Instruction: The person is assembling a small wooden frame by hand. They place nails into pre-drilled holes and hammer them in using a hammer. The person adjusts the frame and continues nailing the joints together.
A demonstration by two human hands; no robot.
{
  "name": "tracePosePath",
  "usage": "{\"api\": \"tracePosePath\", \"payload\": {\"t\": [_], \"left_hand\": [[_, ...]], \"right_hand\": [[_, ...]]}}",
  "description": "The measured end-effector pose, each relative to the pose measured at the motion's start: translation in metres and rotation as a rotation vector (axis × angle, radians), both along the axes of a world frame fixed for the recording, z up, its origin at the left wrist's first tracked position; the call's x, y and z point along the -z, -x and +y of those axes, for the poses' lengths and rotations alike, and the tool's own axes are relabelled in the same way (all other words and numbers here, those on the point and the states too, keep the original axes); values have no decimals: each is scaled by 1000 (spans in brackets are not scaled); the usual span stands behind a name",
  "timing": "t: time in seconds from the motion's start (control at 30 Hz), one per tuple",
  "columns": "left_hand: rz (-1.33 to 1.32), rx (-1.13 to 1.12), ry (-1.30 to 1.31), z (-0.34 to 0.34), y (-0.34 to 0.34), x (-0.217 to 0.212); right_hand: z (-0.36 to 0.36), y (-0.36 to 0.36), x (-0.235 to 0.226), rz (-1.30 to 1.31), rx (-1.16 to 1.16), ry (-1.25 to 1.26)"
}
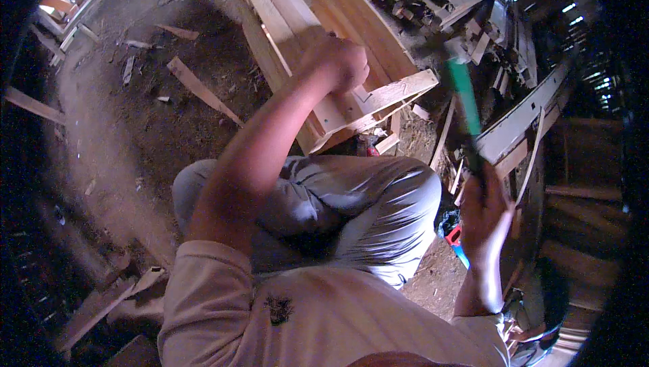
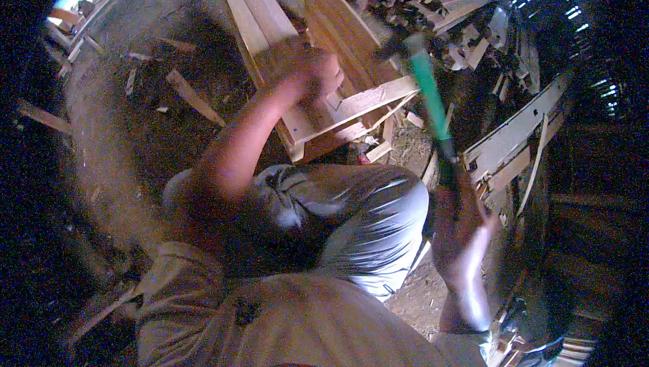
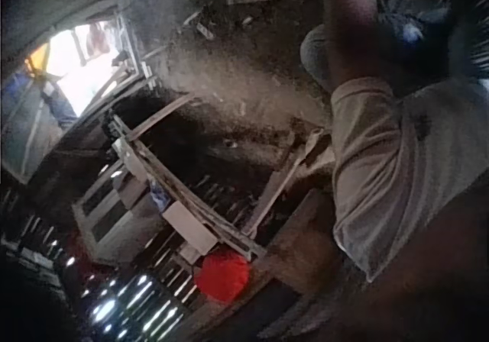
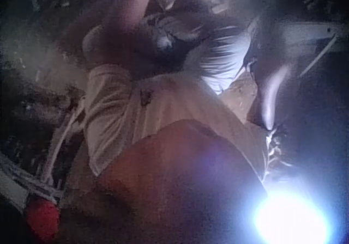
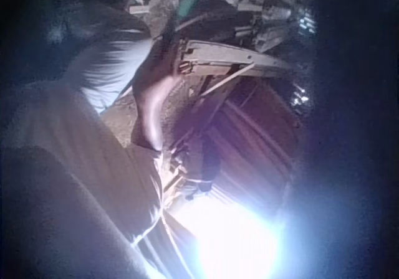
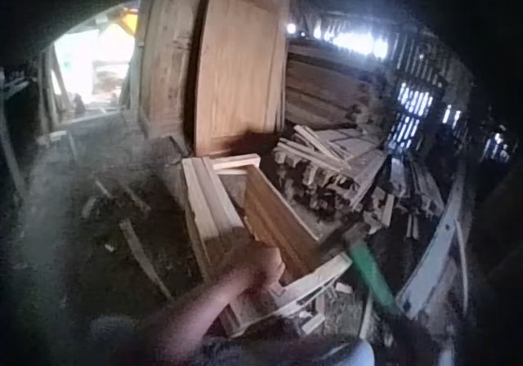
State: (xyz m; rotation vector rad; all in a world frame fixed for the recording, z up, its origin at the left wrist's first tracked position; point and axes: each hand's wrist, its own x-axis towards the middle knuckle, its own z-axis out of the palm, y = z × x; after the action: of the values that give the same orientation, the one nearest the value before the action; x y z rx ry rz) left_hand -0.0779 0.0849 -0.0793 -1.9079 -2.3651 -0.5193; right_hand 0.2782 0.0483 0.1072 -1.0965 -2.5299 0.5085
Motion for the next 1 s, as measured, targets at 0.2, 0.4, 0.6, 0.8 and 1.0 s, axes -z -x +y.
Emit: {"api": "tracePosePath", "payload": {"t": [0.2, 0.4, 0.6, 0.8, 1.0], "left_hand": [[-43, 5, 47, -1, -15, -22], [-189, -18, -71, 5, -7, -11], [-281, 14, 101, 1, 6, -57], [-134, -38, 86, 9, 32, -30], [-86, -69, 208, 4, 21, -53]], "right_hand": [[4, -12, 34, -217, -263, -299], [11, -16, 33, 269, 3, -74], [-4, -26, 50, 150, -13, 280], [0, -11, 31, 153, 38, 246], [17, -6, 26, -25, -102, 52]]}}
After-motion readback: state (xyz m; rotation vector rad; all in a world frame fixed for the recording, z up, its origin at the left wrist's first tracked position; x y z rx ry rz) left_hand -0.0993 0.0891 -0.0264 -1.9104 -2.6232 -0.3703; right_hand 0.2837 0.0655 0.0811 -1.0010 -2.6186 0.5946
